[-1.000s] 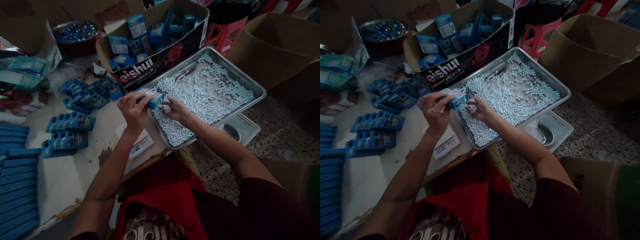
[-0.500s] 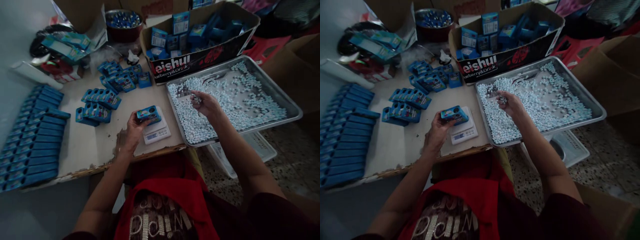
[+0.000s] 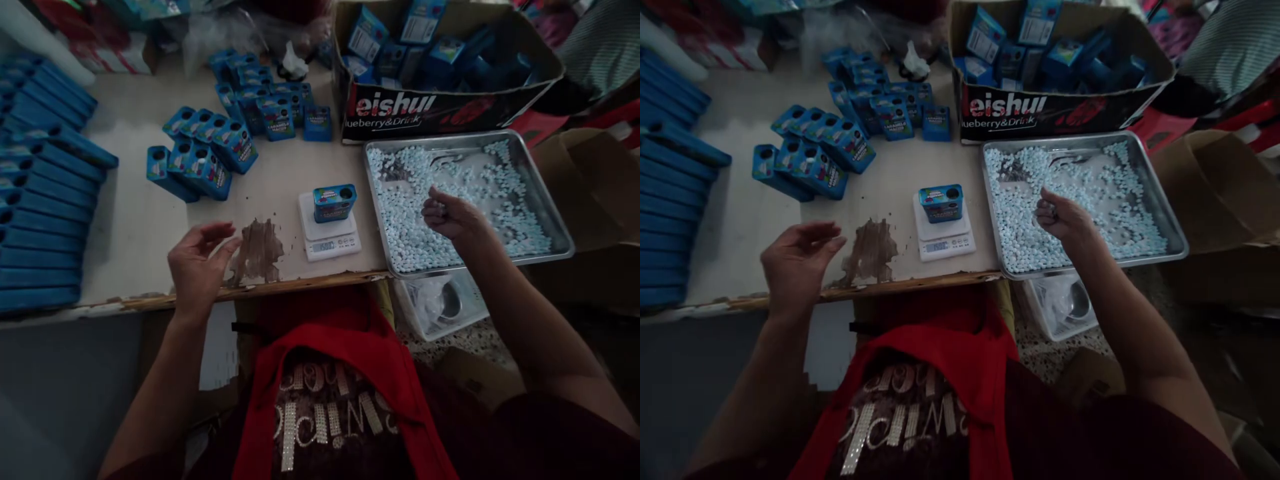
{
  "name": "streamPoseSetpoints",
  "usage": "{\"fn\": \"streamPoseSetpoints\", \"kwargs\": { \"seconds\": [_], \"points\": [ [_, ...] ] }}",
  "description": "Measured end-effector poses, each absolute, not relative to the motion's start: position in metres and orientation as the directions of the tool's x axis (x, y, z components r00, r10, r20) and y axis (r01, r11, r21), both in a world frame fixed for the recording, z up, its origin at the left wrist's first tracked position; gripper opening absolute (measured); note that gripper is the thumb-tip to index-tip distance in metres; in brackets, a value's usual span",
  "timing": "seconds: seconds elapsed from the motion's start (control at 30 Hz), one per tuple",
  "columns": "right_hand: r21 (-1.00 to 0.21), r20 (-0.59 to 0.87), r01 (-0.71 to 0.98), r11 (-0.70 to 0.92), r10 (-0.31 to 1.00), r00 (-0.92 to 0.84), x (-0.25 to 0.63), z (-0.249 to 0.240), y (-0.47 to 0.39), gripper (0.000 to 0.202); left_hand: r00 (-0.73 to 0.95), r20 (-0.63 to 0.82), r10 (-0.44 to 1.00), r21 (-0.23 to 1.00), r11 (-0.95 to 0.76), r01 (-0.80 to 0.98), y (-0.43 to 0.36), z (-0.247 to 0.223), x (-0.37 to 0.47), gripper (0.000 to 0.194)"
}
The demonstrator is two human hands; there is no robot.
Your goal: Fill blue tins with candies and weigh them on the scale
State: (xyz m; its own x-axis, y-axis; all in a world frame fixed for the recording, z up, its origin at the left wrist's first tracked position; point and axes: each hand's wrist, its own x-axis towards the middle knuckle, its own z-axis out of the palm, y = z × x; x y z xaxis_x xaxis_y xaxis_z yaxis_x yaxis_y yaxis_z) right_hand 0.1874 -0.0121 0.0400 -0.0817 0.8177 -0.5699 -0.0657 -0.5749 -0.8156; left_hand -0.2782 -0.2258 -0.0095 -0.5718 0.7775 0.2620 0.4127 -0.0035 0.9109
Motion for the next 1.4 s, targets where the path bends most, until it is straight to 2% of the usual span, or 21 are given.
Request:
{"fn": "streamPoseSetpoints", "kwargs": {
  "seconds": [0.13, 0.27, 0.37, 0.53, 0.63, 0.8, 0.97, 1.2, 1.4],
  "points": [
    [-0.822, -0.566, -0.061, -0.566, 0.824, -0.023, 0.182, 0.038, -0.013, 0.049, -0.624, 0.364, 0.691, 0.877, -0.028, 0.480, -0.239, 0.000, -0.287, 0.032],
    [-0.798, -0.602, -0.038, -0.601, 0.799, 0.012, 0.173, 0.039, -0.010, 0.031, -0.636, 0.418, 0.649, 0.865, -0.071, 0.496, -0.236, 0.008, -0.297, 0.032],
    [-0.811, -0.585, 0.011, -0.585, 0.811, -0.001, 0.170, 0.041, -0.008, 0.021, -0.618, 0.422, 0.663, 0.860, -0.077, 0.505, -0.236, 0.005, -0.304, 0.034],
    [-0.838, -0.546, 0.085, -0.540, 0.833, -0.088, 0.170, 0.047, -0.003, 0.017, -0.574, 0.410, 0.709, 0.840, -0.048, 0.540, -0.240, -0.002, -0.304, 0.046],
    [-0.828, -0.561, 0.080, -0.555, 0.821, -0.108, 0.168, 0.050, -0.003, 0.017, -0.584, 0.357, 0.729, 0.876, -0.045, 0.480, -0.239, -0.003, -0.301, 0.052],
    [-0.838, -0.542, 0.024, -0.546, 0.826, -0.152, 0.153, 0.049, -0.006, 0.021, -0.557, 0.323, 0.765, 0.908, -0.086, 0.410, -0.223, -0.003, -0.283, 0.048],
    [-0.840, -0.537, 0.027, -0.542, 0.821, -0.193, 0.143, 0.048, -0.009, 0.018, -0.430, 0.378, 0.820, 0.873, -0.161, 0.461, -0.206, -0.007, -0.254, 0.043],
    [-0.835, -0.541, 0.024, -0.550, 0.811, -0.223, 0.159, 0.041, -0.005, 0.014, -0.346, 0.352, 0.870, 0.862, -0.156, 0.483, -0.190, -0.015, -0.230, 0.048],
    [-0.875, -0.469, 0.028, -0.484, 0.832, -0.295, 0.152, 0.051, -0.013, 0.029, -0.299, 0.290, 0.909, 0.876, -0.127, 0.465, -0.182, -0.016, -0.215, 0.048]
  ]
}}
